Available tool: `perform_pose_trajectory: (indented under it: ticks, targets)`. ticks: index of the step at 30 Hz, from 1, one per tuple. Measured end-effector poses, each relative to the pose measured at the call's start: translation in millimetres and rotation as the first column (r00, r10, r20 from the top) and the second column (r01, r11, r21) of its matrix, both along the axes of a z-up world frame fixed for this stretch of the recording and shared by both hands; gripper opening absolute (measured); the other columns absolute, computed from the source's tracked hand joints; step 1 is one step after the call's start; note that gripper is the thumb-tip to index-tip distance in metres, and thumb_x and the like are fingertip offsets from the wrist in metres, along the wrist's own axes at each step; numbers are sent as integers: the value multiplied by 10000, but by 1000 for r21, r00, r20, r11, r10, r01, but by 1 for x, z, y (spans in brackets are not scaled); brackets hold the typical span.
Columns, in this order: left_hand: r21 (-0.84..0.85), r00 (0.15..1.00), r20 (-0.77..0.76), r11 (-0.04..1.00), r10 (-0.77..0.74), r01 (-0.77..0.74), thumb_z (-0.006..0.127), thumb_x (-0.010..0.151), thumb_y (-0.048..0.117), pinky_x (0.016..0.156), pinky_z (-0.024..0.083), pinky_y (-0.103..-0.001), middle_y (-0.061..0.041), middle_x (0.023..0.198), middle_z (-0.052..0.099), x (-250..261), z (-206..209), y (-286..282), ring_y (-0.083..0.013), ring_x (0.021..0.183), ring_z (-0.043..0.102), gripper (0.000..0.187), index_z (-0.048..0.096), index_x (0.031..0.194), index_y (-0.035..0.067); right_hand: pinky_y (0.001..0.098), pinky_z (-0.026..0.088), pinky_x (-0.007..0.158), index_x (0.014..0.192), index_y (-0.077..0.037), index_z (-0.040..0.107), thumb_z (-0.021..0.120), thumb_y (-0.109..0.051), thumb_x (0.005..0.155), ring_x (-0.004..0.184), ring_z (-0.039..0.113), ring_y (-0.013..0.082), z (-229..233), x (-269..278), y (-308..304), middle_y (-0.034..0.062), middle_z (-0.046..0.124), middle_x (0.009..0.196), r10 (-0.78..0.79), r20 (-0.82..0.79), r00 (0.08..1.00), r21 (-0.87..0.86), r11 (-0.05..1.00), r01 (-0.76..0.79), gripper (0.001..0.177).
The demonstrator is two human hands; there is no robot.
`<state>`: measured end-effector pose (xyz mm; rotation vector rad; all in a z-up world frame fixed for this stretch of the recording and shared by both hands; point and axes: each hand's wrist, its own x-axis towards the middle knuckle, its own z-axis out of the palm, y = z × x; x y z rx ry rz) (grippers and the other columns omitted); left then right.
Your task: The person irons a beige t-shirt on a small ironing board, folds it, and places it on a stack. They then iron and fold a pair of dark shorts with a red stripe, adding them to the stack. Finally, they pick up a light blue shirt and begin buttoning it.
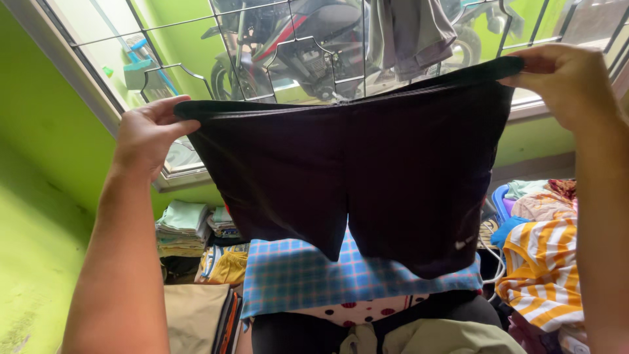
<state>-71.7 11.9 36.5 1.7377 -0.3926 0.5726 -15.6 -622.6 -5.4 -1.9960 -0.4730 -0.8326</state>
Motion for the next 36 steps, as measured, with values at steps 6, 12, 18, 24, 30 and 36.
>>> perform_pose_trajectory:
  ticks: [6, 12, 18, 24, 30, 36]
  targets:
    - [-48, 972, 100, 976, 214, -210, 781, 950, 25, 574, 403, -238, -68, 802, 676, -18, 3, 11, -99, 646, 544, 177, 774, 1117, -33, 315, 460, 856, 1116, 1, 661, 678, 28, 1116, 881, 625, 180, -40, 48, -52, 133, 661, 1046, 298, 72, 952, 439, 847, -299, 32]
    - [-256, 937, 193, 907, -290, 333, 758, 907, 47, 888, 565, -237, -53, 972, 717, -11, -31, 25, -102, 901, 690, 139, 672, 1015, 36, 363, 624, 925, 1174, -100, 651, 668, -45, 1007, 988, 738, 195, -88, 52, -45, 70, 700, 1098, 654, 325, 682, 682, 338, -649, 176]
    - [60, 927, -359, 994, 110, -95, 734, 924, 111, 490, 299, -222, 9, 772, 584, 84, -97, 31, -51, 608, 425, 199, 608, 1078, 101, 208, 383, 499, 1152, -55, 664, 701, 27, 1069, 621, 526, 58, -121, 101, -18, 13, 615, 914, 484, -188, 855, 615, 737, -282, 122]
    - [-51, 975, -219, 997, 38, -50, 765, 859, -16, 756, 475, -204, 17, 934, 676, 149, -167, 33, -41, 838, 592, 259, 672, 1091, 54, 231, 583, 832, 1028, -41, 657, 697, 132, 941, 922, 705, 121, -165, 169, 21, 54, 703, 1032, 491, -171, 854, 711, 661, -238, 197]
    - [-143, 994, -113, 990, -1, -15, 747, 812, -121, 886, 554, -237, -52, 1045, 741, 136, -209, 41, -102, 975, 696, 280, 696, 1054, 11, 330, 587, 1004, 964, -20, 644, 674, 172, 939, 990, 701, 195, -213, 158, 10, 124, 711, 1023, 631, 41, 775, 739, 503, -448, 196]
    - [-190, 959, -283, 978, 30, -87, 735, 833, -137, 899, 577, -271, -90, 1058, 762, 102, -274, 36, -135, 980, 714, 271, 725, 1084, -35, 337, 556, 956, 944, -5, 635, 700, 141, 891, 993, 684, 194, -285, 137, 10, 110, 696, 992, 610, -156, 777, 710, 616, -342, 169]
